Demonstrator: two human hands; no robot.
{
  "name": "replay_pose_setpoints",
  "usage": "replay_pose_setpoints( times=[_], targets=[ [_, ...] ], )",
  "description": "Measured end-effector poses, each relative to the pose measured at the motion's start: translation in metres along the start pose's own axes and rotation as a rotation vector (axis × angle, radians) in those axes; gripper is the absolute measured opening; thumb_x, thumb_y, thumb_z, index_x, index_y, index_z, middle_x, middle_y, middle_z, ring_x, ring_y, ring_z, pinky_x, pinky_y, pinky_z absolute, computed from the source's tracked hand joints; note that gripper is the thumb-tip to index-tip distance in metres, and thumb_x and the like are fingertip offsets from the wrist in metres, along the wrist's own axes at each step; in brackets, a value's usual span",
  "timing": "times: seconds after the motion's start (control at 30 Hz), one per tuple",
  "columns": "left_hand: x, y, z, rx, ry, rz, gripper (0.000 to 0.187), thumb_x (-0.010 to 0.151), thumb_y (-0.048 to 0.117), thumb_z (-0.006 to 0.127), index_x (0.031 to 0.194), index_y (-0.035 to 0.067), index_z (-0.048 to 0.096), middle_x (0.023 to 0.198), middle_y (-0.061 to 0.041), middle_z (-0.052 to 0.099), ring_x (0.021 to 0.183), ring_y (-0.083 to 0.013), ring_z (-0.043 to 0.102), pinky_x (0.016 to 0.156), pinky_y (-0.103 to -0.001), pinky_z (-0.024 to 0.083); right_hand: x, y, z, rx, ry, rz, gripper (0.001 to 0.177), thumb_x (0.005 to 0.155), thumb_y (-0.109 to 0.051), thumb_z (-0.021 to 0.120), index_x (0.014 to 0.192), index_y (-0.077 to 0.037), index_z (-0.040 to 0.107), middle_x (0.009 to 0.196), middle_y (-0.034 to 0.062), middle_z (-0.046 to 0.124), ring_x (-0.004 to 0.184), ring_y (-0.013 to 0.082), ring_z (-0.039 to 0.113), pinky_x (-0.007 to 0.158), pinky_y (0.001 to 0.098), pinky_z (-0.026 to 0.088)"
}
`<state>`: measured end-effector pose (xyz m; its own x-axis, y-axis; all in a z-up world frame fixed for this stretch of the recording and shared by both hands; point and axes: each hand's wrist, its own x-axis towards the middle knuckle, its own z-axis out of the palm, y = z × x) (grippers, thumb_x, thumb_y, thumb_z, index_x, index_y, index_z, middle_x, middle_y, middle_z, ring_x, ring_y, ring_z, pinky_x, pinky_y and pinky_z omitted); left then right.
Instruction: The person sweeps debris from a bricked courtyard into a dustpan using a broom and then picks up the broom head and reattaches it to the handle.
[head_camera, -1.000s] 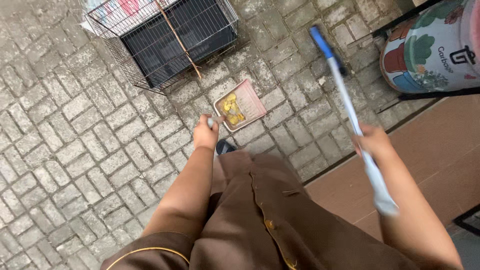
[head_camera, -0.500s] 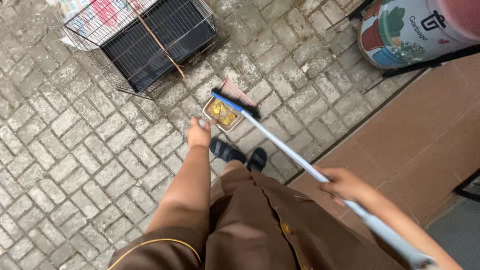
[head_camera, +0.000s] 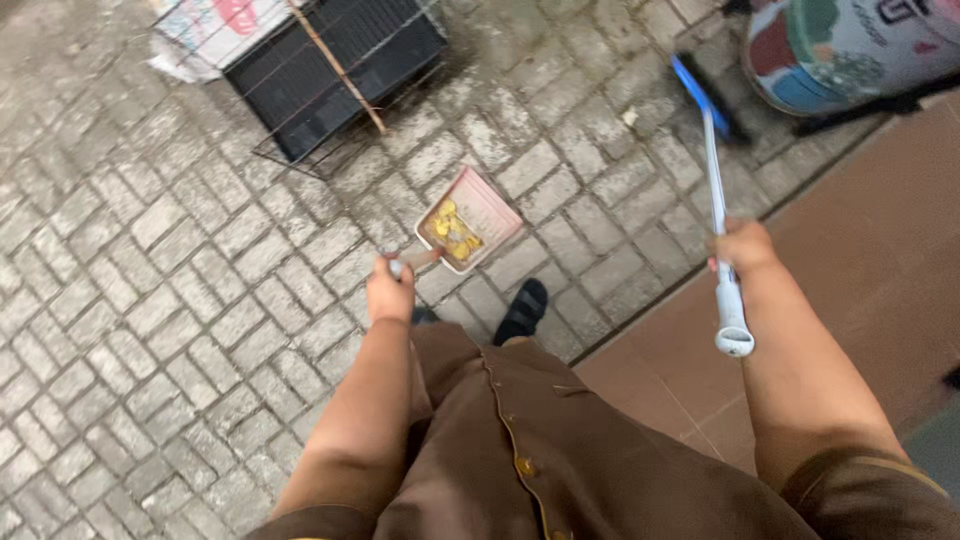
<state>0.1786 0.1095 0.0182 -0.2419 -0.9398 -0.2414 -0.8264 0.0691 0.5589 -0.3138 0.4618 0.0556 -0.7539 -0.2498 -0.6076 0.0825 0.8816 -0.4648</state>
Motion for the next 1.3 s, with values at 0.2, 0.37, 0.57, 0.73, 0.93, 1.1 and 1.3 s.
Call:
replay_pose_setpoints(
  times=[0.2,0.37,0.57,0.73,0.93,1.1,1.3],
  targets=[
    [0.002,-0.049,0.008,0.025,-0.104,-0.071,0.041,0.091,0.029,0.069,0.127,0.014,0.057,0.106,-0.027,0.072,0.100,-0.0448,0.069,0.090,-0.053,0.055,-0.135,0.058,0.059,-0.072,-0.305,0.166,0.024,0.087,0.003,0.063,0.107,0.013,0.071,0.063,0.0247,0.070,0.047,0.0292,0.070,0.044,0.0439,0.057],
    [0.002,-0.052,-0.017,0.036,-0.161,-0.081,0.041,0.091,0.030,0.069,0.127,0.012,0.057,0.110,-0.026,0.071,0.106,-0.0449,0.067,0.092,-0.052,0.053,-0.304,0.003,0.078,-0.061,-0.577,0.190,0.051,0.088,-0.011,0.076,0.138,-0.012,0.066,0.062,0.0106,0.070,0.043,0.0168,0.059,0.044,0.0343,0.052],
    [-0.008,-0.062,-0.073,0.027,-0.073,-0.098,0.039,0.093,0.031,0.067,0.125,0.010,0.059,0.110,-0.026,0.071,0.104,-0.0450,0.068,0.090,-0.052,0.054,-0.342,-0.073,0.032,-0.098,-0.547,0.226,0.056,0.089,-0.012,0.074,0.142,-0.024,0.060,0.059,0.0148,0.070,0.040,0.0206,0.055,0.039,0.0369,0.051],
    [-0.012,-0.103,-0.115,-0.001,0.001,-0.144,0.037,0.093,0.032,0.067,0.124,0.013,0.061,0.104,-0.025,0.073,0.097,-0.0453,0.070,0.086,-0.053,0.055,-0.238,-0.103,0.099,-0.054,-0.270,-0.093,0.046,0.086,-0.015,0.078,0.131,-0.005,0.071,0.062,0.0093,0.060,0.045,0.0183,0.053,0.040,0.0356,0.044],
    [0.006,-0.165,-0.121,-0.029,0.014,-0.168,0.040,0.093,0.034,0.070,0.125,0.012,0.060,0.099,-0.026,0.072,0.094,-0.0458,0.070,0.083,-0.052,0.055,-0.104,-0.134,0.231,-0.028,-0.224,-0.132,0.042,0.085,-0.016,0.084,0.119,0.005,0.071,0.073,0.0103,0.067,0.053,0.0170,0.059,0.048,0.0345,0.050],
    [0.015,-0.191,-0.114,-0.050,0.080,-0.106,0.037,0.093,0.032,0.070,0.123,0.011,0.061,0.102,-0.027,0.072,0.095,-0.0457,0.070,0.085,-0.052,0.055,-0.228,-0.120,0.280,-0.261,-0.444,-0.109,0.071,0.081,0.003,0.068,0.148,-0.012,0.050,0.067,0.0150,0.069,0.044,0.0231,0.065,0.043,0.0402,0.055],
    [0.010,-0.201,-0.136,-0.074,0.122,-0.151,0.038,0.091,0.029,0.070,0.122,0.009,0.059,0.103,-0.026,0.072,0.095,-0.0459,0.069,0.082,-0.053,0.054,-0.366,-0.156,0.191,-0.237,-0.660,0.018,0.068,0.088,-0.009,0.076,0.149,-0.025,0.052,0.073,0.0069,0.070,0.041,0.0190,0.058,0.040,0.0365,0.051]
  ],
)
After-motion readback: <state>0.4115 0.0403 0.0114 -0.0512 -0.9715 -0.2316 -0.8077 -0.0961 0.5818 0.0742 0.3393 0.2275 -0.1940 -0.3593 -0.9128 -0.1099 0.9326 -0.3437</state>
